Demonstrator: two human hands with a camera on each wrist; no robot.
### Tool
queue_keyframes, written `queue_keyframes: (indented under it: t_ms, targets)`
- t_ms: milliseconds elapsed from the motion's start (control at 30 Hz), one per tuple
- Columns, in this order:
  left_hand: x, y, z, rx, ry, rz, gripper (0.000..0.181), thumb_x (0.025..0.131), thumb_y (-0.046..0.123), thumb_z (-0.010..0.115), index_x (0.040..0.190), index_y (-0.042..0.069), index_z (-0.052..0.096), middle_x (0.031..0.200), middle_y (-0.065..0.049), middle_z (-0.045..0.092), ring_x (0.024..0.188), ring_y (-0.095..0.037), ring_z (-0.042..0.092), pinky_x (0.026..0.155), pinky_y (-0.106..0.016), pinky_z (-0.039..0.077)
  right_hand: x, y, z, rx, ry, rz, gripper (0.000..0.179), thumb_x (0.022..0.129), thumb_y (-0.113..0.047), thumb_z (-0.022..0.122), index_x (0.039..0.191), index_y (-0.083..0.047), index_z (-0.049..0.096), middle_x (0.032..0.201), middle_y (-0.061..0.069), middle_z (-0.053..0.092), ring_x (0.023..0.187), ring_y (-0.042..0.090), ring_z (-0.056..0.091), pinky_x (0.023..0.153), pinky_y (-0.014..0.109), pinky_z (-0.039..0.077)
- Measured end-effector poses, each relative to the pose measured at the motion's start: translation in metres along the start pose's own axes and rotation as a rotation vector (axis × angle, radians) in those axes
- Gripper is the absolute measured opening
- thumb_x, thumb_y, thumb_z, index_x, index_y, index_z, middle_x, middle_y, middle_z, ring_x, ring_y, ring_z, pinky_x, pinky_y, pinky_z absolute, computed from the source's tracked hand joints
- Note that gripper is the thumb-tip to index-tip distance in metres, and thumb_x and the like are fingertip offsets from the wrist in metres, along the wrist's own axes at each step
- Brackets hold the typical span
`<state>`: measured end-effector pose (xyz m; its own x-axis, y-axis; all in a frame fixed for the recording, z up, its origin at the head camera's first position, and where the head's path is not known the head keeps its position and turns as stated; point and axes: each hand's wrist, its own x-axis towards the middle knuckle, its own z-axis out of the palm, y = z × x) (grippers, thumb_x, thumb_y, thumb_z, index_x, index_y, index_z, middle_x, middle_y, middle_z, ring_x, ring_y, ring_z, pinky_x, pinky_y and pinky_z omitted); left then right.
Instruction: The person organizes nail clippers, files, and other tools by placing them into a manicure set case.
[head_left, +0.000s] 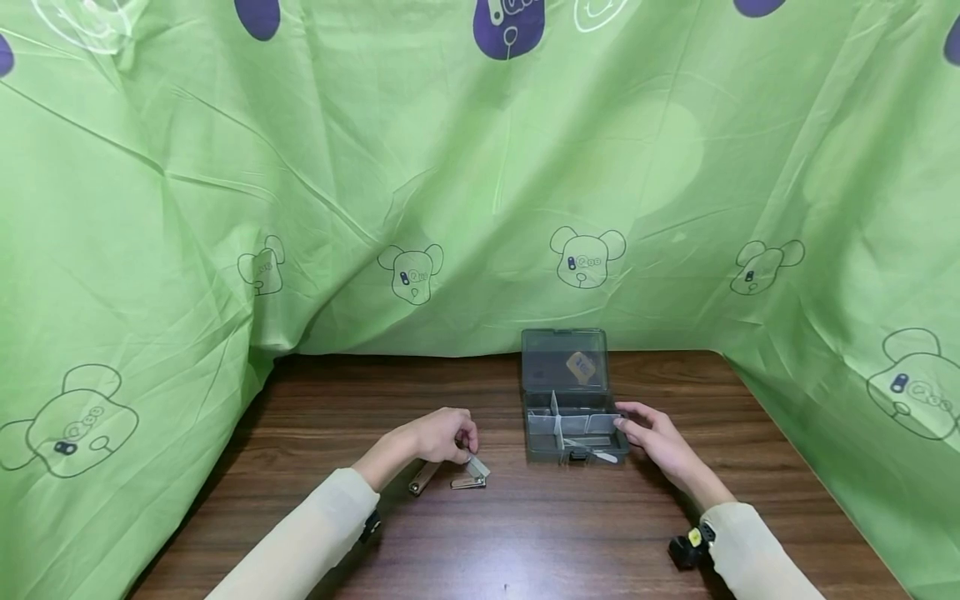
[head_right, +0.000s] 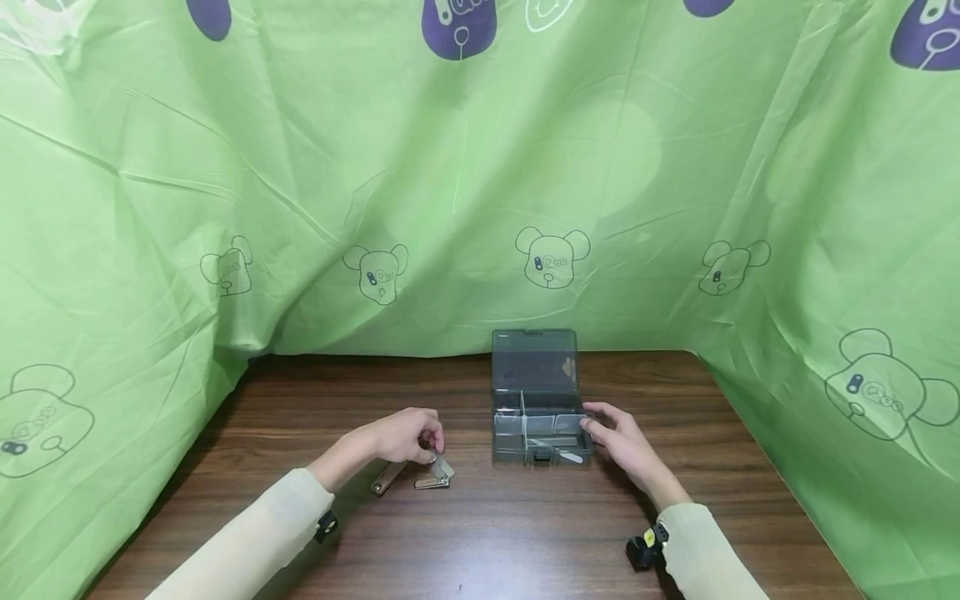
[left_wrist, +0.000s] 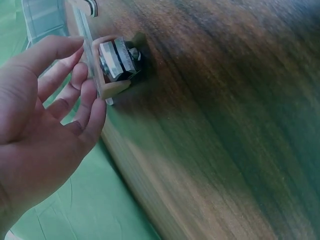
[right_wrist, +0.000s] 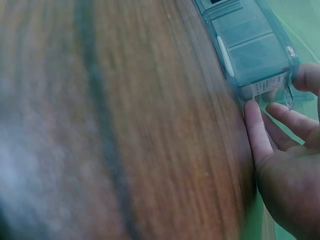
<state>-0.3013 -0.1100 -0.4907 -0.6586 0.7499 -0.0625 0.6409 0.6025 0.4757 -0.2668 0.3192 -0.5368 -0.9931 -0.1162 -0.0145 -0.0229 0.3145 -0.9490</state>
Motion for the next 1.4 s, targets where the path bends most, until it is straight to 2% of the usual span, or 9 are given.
queue_keyframes:
  t_ms: [233, 333, 467, 567, 700, 933, 1200, 1400]
  targets:
    - [-0.002, 0.000, -0.001, -0.025, 0.002, 0.010, 0.016, 0.083, 0.002, 0.083, 0.090, 0.011, 0.072, 0.094, -0.004, 0.064, 0.086, -0.017, 0.062, 0.077, -0.025, 0.048, -0.001, -0.001, 0.001, 0.004, -0.001, 0.007, 0.057, 0.108, -0.025, 0.063, 0.152, 0.007, 0.047, 0.152, 0.029, 0.050, 0.117, 0.007, 0.058, 0.092, 0.018, 0.051]
    - [-0.002, 0.001, -0.001, -0.032, 0.000, 0.004, 0.014, 0.085, 0.002, 0.082, 0.091, 0.012, 0.073, 0.093, -0.003, 0.065, 0.083, -0.014, 0.061, 0.074, -0.023, 0.048, -0.001, -0.002, 0.002, 0.003, 0.002, 0.009, 0.057, 0.108, -0.024, 0.063, 0.152, 0.007, 0.047, 0.151, 0.028, 0.050, 0.117, 0.007, 0.058, 0.092, 0.019, 0.051]
    - [-0.001, -0.002, 0.001, -0.054, 0.012, 0.026, 0.012, 0.089, 0.001, 0.079, 0.092, 0.012, 0.074, 0.093, -0.002, 0.065, 0.083, -0.011, 0.062, 0.075, -0.022, 0.050, -0.001, -0.003, 0.002, 0.003, 0.004, 0.012, 0.056, 0.108, -0.024, 0.063, 0.152, 0.006, 0.047, 0.150, 0.028, 0.051, 0.117, 0.009, 0.059, 0.093, 0.019, 0.051]
    - [0.003, -0.004, 0.004, -0.075, 0.044, 0.038, 0.009, 0.093, 0.004, 0.077, 0.094, 0.011, 0.074, 0.094, 0.002, 0.064, 0.085, -0.008, 0.061, 0.077, -0.021, 0.052, -0.001, -0.003, 0.002, 0.006, 0.004, 0.010, 0.056, 0.108, -0.024, 0.063, 0.152, 0.006, 0.047, 0.150, 0.028, 0.051, 0.119, 0.011, 0.059, 0.094, 0.019, 0.051]
    - [0.010, -0.003, 0.005, -0.084, 0.121, 0.063, 0.004, 0.097, 0.007, 0.076, 0.097, 0.009, 0.073, 0.094, 0.005, 0.062, 0.085, -0.005, 0.059, 0.077, -0.022, 0.054, -0.002, -0.003, 0.001, 0.011, 0.005, 0.016, 0.056, 0.108, -0.024, 0.063, 0.152, 0.006, 0.047, 0.150, 0.027, 0.051, 0.121, 0.013, 0.058, 0.094, 0.019, 0.051]
    - [0.030, 0.016, -0.005, -0.072, 0.247, 0.136, 0.006, 0.097, 0.006, 0.076, 0.101, 0.009, 0.074, 0.096, 0.004, 0.066, 0.087, -0.007, 0.062, 0.080, -0.026, 0.057, -0.002, -0.003, 0.001, 0.012, 0.009, 0.012, 0.055, 0.107, -0.023, 0.064, 0.151, 0.006, 0.048, 0.150, 0.027, 0.052, 0.121, 0.014, 0.058, 0.094, 0.019, 0.051]
    - [0.055, 0.042, -0.010, -0.095, 0.258, 0.151, 0.007, 0.098, 0.006, 0.074, 0.105, 0.006, 0.074, 0.099, -0.001, 0.070, 0.088, -0.008, 0.063, 0.082, -0.029, 0.058, -0.001, -0.003, 0.002, -0.007, 0.015, 0.002, 0.055, 0.108, -0.023, 0.063, 0.150, 0.008, 0.049, 0.149, 0.029, 0.052, 0.120, 0.014, 0.059, 0.092, 0.019, 0.052]
    - [0.078, 0.058, -0.004, -0.105, 0.262, 0.166, 0.007, 0.098, 0.005, 0.073, 0.105, 0.007, 0.075, 0.096, 0.002, 0.069, 0.087, -0.005, 0.062, 0.081, -0.021, 0.056, -0.001, -0.003, 0.003, -0.008, 0.008, 0.001, 0.056, 0.108, -0.025, 0.064, 0.150, 0.007, 0.049, 0.152, 0.029, 0.050, 0.121, 0.013, 0.059, 0.093, 0.019, 0.052]
